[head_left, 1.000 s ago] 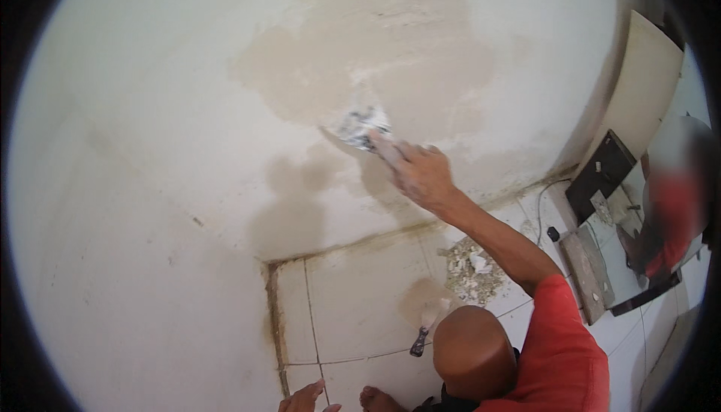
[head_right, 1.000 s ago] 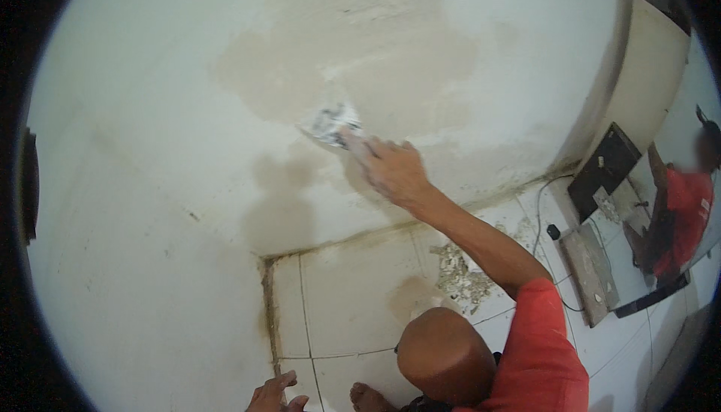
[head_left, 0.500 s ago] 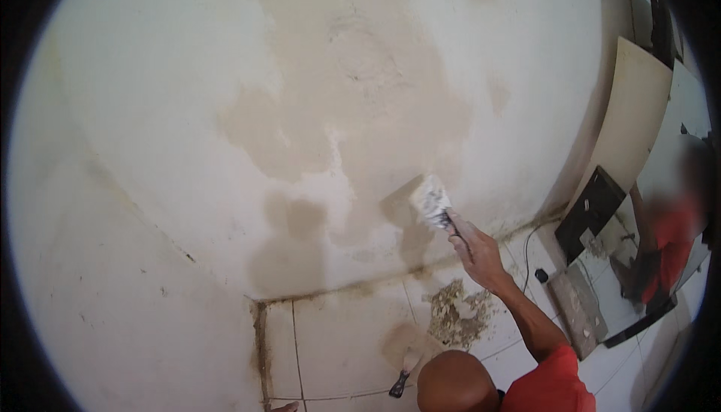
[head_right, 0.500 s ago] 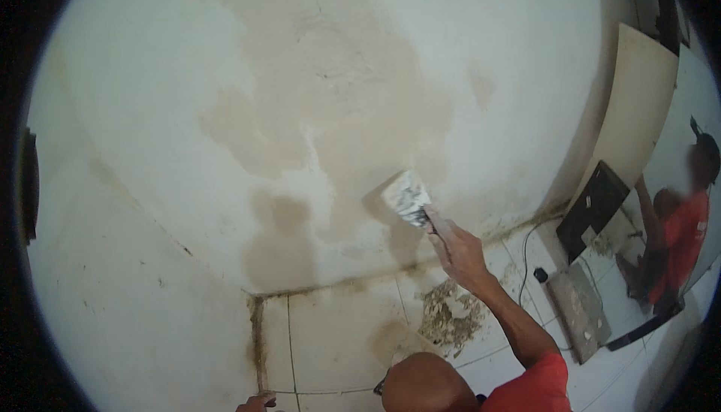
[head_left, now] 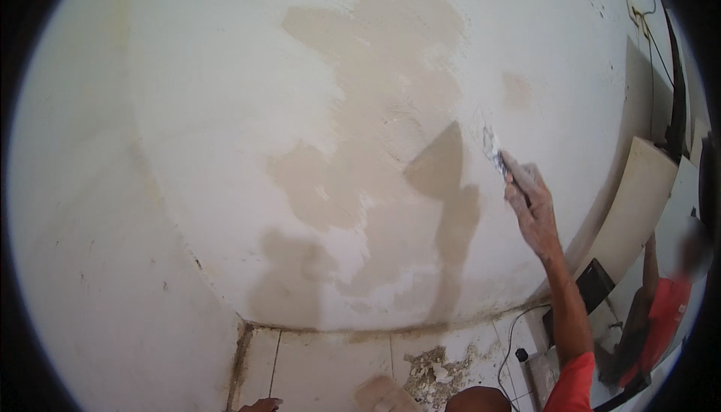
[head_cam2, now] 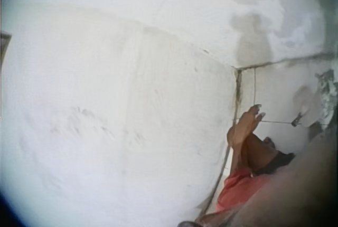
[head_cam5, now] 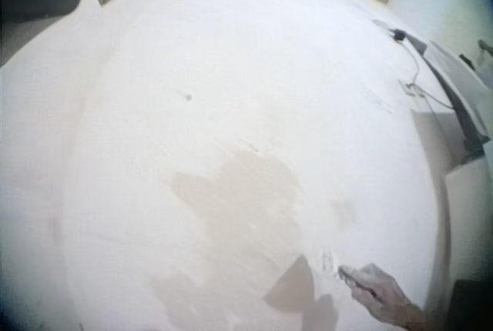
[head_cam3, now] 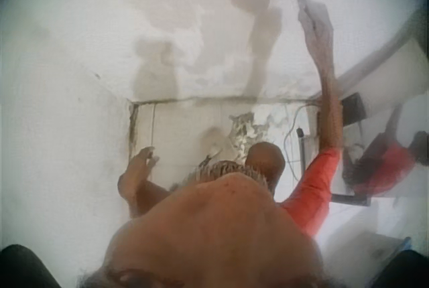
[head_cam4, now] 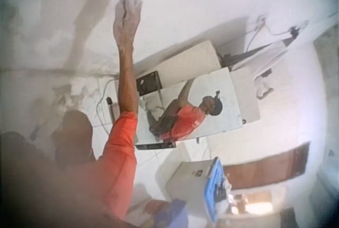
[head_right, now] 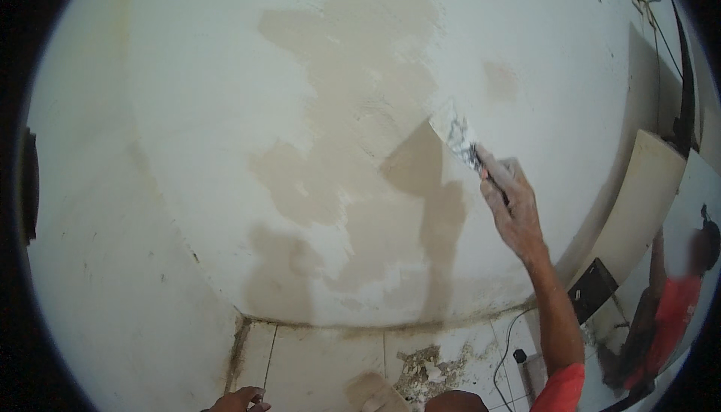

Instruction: The person applies a white plaster-like material to a wall using a putty knife and smooths it out across a large patch, occasionally collecting more material from a container on the floor.

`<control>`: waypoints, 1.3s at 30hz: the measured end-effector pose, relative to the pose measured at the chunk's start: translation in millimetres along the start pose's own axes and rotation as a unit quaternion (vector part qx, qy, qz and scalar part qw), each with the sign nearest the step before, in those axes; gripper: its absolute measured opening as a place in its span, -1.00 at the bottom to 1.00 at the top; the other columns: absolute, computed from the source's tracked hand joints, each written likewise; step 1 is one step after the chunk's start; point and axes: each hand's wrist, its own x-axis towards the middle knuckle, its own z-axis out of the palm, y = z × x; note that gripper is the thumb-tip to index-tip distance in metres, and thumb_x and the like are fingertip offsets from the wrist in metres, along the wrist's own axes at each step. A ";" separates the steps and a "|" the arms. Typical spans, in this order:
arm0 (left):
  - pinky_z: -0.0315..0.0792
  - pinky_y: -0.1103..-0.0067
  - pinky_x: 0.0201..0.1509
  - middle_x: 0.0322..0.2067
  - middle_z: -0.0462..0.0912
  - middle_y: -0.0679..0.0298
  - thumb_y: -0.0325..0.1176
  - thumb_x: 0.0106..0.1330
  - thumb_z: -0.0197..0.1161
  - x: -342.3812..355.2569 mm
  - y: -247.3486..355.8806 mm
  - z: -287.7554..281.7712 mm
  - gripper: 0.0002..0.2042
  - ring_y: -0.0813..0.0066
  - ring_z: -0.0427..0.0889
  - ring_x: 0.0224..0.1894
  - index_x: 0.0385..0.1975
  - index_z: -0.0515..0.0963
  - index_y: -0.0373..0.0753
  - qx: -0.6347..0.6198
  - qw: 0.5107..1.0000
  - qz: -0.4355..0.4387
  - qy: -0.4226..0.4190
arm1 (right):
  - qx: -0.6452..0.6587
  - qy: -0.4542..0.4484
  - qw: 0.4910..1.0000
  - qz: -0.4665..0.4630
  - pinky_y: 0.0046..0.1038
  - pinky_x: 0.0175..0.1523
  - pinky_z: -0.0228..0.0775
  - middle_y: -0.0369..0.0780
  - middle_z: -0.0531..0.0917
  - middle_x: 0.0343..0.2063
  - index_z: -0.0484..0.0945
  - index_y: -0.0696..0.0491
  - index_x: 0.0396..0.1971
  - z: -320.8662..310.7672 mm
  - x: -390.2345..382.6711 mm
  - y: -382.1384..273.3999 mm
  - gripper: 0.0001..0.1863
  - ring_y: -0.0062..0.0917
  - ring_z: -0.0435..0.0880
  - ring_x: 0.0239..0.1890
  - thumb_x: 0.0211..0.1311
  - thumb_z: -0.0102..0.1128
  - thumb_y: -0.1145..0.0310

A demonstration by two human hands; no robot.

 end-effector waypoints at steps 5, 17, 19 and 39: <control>0.49 0.30 0.13 0.01 0.65 -0.07 -0.13 0.41 0.22 23.0 -6.2 4.6 -0.52 0.01 0.64 0.04 0.21 0.44 -0.29 -0.019 1.000 0.017 -0.019 | -0.188 0.059 0.963 -0.182 -0.42 -0.05 0.47 -0.19 0.50 -0.19 0.47 -0.25 0.32 -21.9 110.4 -13.3 -0.37 -0.41 0.51 -0.18 0.32 0.13 0.64; 0.42 0.31 0.28 0.17 0.57 -0.03 -0.16 0.43 0.20 43.8 14.8 1.9 -0.54 0.05 0.55 0.20 0.27 0.42 -0.18 -0.050 0.993 -0.091 -0.052 | -0.396 0.116 0.862 -0.293 -0.43 0.18 0.57 -0.28 0.52 -0.14 0.47 -0.36 0.29 -28.4 295.2 -31.7 -0.35 -0.44 0.55 -0.08 0.29 0.13 0.61; 0.42 0.31 0.29 0.18 0.57 0.02 -0.17 0.44 0.20 32.6 26.8 3.2 -0.55 0.06 0.55 0.21 0.27 0.42 -0.17 -0.055 0.991 -0.110 -0.047 | -0.462 0.117 0.851 -0.222 -0.51 0.25 0.60 -0.28 0.55 -0.12 0.47 -0.42 0.28 -35.8 293.9 -26.0 -0.33 -0.46 0.59 -0.08 0.27 0.12 0.63; 0.47 0.27 0.20 0.07 0.63 0.11 -0.19 0.26 0.40 13.0 95.3 -94.0 -0.52 0.10 0.63 0.09 0.16 0.52 -0.16 0.111 0.966 0.233 -0.019 | -0.375 0.081 0.919 -0.086 -0.36 -0.21 0.47 -0.20 0.48 -0.34 0.50 -0.07 0.29 -76.2 111.7 -19.4 -0.55 -0.50 0.49 -0.37 0.42 0.11 0.41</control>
